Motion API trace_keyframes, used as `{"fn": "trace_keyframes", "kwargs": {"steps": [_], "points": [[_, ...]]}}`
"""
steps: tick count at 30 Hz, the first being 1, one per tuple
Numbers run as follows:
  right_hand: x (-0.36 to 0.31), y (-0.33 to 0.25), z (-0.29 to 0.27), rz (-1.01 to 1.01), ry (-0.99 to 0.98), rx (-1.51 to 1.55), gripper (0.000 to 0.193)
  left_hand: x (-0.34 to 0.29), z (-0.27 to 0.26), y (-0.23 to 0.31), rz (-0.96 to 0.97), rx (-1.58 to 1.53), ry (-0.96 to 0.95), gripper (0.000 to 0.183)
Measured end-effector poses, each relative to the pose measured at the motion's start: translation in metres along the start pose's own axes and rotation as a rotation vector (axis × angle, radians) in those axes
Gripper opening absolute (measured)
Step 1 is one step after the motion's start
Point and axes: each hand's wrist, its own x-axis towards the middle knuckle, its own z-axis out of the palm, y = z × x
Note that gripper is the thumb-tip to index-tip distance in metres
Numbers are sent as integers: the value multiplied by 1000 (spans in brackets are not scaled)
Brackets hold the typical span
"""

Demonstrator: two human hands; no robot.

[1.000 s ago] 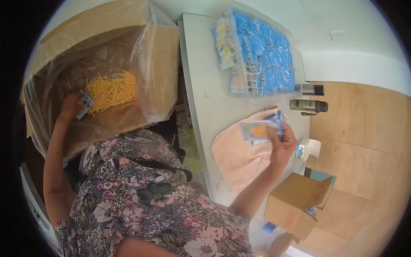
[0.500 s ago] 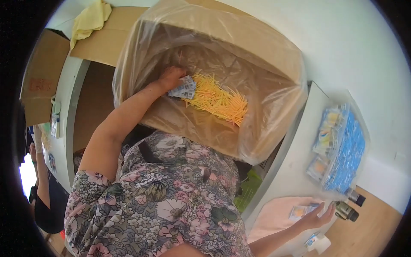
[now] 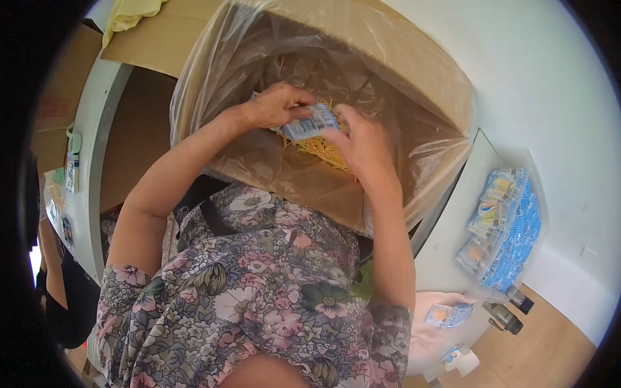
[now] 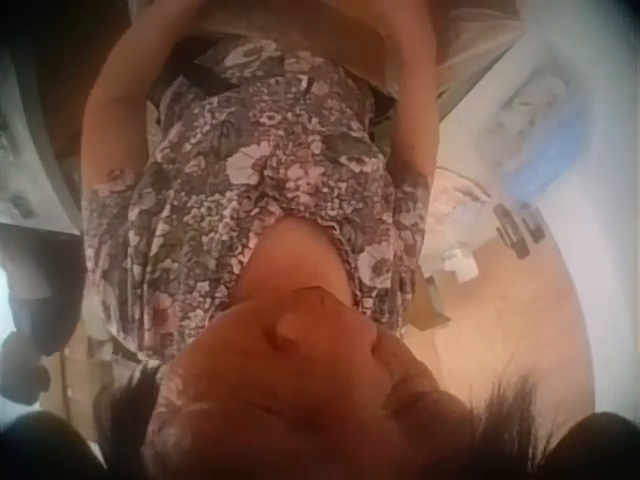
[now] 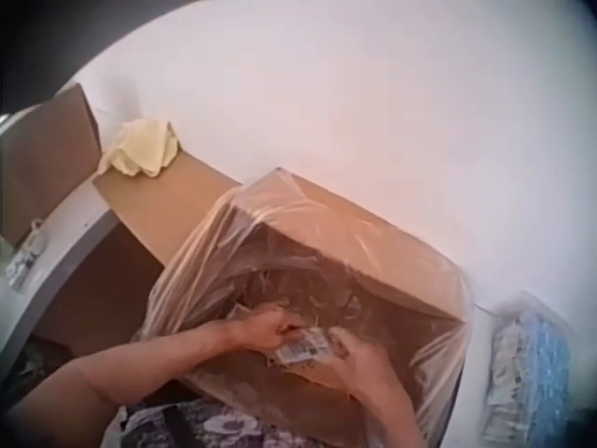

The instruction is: Inserting seasoning packets into bags of dried noodles at a factory workstation.

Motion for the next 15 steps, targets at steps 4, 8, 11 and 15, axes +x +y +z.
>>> {"fn": "trace_keyframes", "kwargs": {"steps": [4, 8, 11, 15], "points": [[37, 42, 27, 228, -115, 546, 19, 1, 7, -8, -19, -300, 64, 16], [37, 114, 46, 232, -192, -263, 20, 4, 4, -18, -286, -372, 152, 17], [31, 153, 77, 209, -282, -752, 23, 11, 11, -24, -319, -473, 198, 17], [25, 139, 94, 325, -370, -765, 22, 8, 7, -24, -293, -458, 152, 17]]}}
